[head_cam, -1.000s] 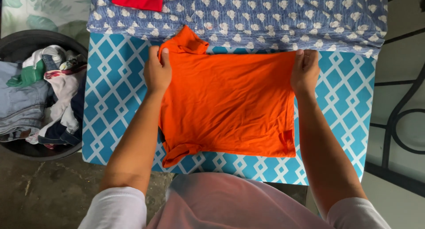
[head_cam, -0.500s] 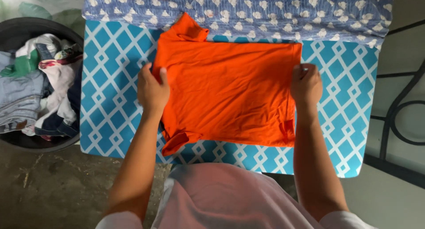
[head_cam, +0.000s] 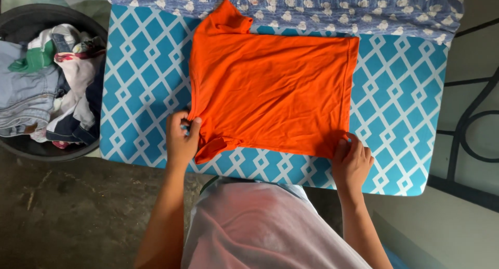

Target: Folding an orange t-shirt on a bed.

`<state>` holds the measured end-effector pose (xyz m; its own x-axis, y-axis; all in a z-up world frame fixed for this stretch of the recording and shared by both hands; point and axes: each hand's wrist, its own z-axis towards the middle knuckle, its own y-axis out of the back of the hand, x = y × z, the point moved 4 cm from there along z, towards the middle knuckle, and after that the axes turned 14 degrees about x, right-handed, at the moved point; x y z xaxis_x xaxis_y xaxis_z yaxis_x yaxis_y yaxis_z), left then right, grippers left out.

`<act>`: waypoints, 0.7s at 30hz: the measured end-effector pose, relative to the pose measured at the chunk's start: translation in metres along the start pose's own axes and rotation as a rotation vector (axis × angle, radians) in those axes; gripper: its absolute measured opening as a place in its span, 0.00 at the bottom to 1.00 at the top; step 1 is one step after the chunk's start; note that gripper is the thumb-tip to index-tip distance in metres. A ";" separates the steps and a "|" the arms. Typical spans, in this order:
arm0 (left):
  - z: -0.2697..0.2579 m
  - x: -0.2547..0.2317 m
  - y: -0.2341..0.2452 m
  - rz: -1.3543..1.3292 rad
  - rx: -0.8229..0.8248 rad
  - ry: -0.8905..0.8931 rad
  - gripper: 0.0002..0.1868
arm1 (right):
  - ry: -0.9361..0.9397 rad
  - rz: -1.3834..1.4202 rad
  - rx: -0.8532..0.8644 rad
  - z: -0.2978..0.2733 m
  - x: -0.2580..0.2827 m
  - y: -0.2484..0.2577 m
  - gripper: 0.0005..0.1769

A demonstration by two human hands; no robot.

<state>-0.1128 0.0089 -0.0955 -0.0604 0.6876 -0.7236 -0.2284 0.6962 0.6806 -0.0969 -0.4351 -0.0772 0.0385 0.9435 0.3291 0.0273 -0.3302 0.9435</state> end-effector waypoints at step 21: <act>-0.008 0.018 0.009 0.314 0.171 0.382 0.21 | 0.088 -0.113 0.003 -0.023 -0.023 -0.002 0.13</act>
<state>-0.1239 0.0257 -0.1030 -0.4578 0.7667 -0.4501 0.0177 0.5140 0.8576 -0.1206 -0.4552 -0.0860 -0.0529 0.9734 0.2228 0.0298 -0.2214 0.9747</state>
